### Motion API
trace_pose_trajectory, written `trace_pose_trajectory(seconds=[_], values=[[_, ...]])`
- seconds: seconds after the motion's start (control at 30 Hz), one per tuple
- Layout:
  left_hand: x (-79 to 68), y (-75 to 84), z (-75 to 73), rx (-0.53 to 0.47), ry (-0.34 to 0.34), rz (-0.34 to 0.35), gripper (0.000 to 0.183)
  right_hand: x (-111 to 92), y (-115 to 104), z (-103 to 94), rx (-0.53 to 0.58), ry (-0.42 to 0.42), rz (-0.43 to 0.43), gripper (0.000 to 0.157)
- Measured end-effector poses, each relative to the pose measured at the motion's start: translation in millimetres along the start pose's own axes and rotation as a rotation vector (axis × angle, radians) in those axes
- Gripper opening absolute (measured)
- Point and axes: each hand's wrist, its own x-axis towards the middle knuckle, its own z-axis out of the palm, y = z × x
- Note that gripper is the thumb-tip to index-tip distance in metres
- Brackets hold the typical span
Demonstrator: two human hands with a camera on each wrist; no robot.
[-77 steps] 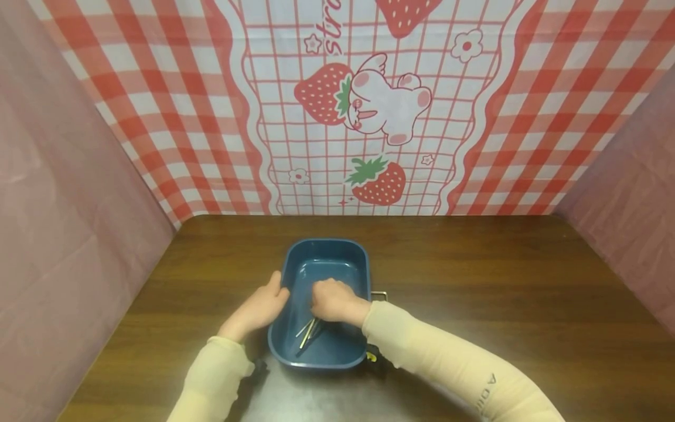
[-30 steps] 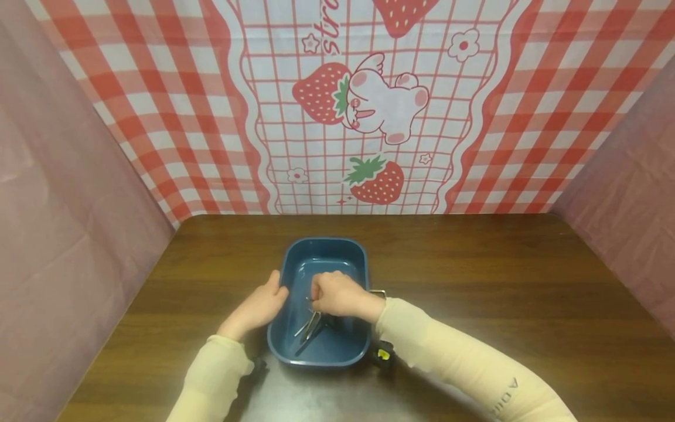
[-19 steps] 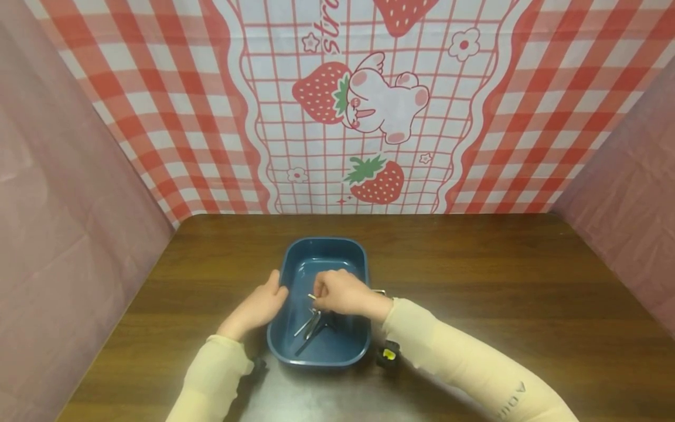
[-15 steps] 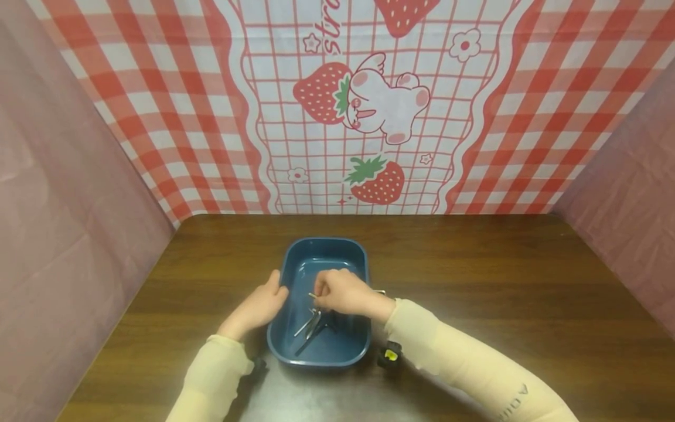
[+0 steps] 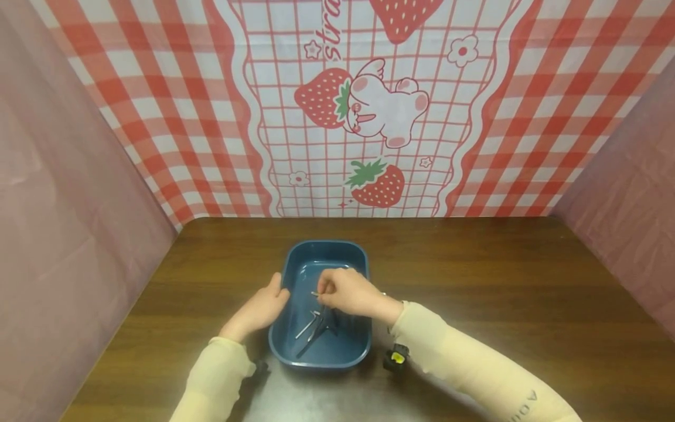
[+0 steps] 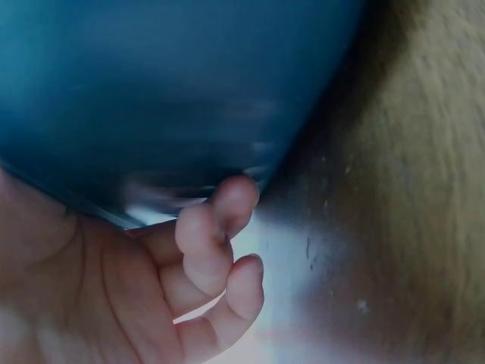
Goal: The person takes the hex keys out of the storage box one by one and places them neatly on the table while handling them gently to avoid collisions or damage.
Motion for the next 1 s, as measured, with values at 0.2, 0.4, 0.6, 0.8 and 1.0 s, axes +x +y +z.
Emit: trace_pose_trajectory(seconds=[0.2, 0.4, 0.6, 0.8, 1.0], values=[[-2.3, 1.5, -0.2, -0.016, -0.010, -0.005, 0.038, -3, 3, -3.1, -0.021, 0.037, -0.025, 0.006], [-3.2, 3.1, -2.2, -0.019, -0.015, -0.008, 0.042, -6, 4, -6.2, -0.005, 0.057, -0.026, 0.005], [-2.1, 3.2, -2.1, -0.023, -0.012, -0.003, 0.039, -11, 4, -10.4, 0.088, 0.073, 0.011, 0.012], [-1.7, 2.4, -1.7, -0.033, -0.011, -0.004, 0.035, -16, 2, -11.2, 0.206, 0.095, 0.028, 0.015], [-1.6, 1.3, -0.8, -0.034, -0.013, -0.004, 0.036, -18, 3, -13.7, 0.214, 0.149, 0.053, 0.015]])
